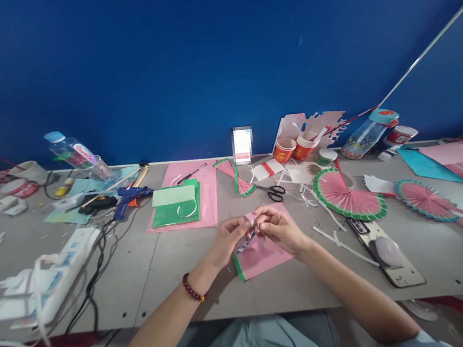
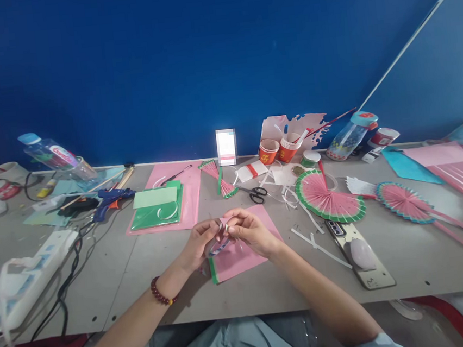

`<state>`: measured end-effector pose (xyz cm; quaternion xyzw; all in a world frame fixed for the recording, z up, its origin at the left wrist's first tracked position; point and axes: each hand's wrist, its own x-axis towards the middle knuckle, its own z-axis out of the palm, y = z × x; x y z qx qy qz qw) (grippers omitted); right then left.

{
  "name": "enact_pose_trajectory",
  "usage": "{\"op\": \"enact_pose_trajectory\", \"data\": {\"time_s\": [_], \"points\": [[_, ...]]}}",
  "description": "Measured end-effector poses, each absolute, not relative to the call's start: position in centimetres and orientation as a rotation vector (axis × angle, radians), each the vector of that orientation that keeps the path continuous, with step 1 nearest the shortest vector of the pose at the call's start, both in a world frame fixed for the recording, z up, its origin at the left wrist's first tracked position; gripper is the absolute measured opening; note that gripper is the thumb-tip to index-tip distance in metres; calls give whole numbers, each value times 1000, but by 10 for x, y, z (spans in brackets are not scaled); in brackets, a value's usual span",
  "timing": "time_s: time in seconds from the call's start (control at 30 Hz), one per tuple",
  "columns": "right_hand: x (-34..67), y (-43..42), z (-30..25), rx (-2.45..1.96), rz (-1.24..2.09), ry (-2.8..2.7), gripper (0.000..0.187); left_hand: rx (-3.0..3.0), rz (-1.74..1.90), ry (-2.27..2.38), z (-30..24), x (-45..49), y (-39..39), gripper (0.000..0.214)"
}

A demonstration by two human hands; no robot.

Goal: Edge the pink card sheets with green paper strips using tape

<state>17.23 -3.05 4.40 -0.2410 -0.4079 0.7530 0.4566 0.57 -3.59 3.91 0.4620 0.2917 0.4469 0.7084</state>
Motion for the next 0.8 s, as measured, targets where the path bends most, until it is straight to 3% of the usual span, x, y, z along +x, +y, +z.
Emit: {"op": "enact_pose_trajectory", "data": {"time_s": [0.13, 0.5, 0.8], "points": [[172, -30, 40, -612, 1910, -988, 17, 1079, 985, 653, 37, 5, -36, 34], [185, -24, 31, -527, 2157, -936, 21, 1335, 935, 737, 54, 6, -41, 37], [185, -25, 28, -521, 2161, -969, 20, 1307, 952, 723, 52, 8, -42, 33]]}}
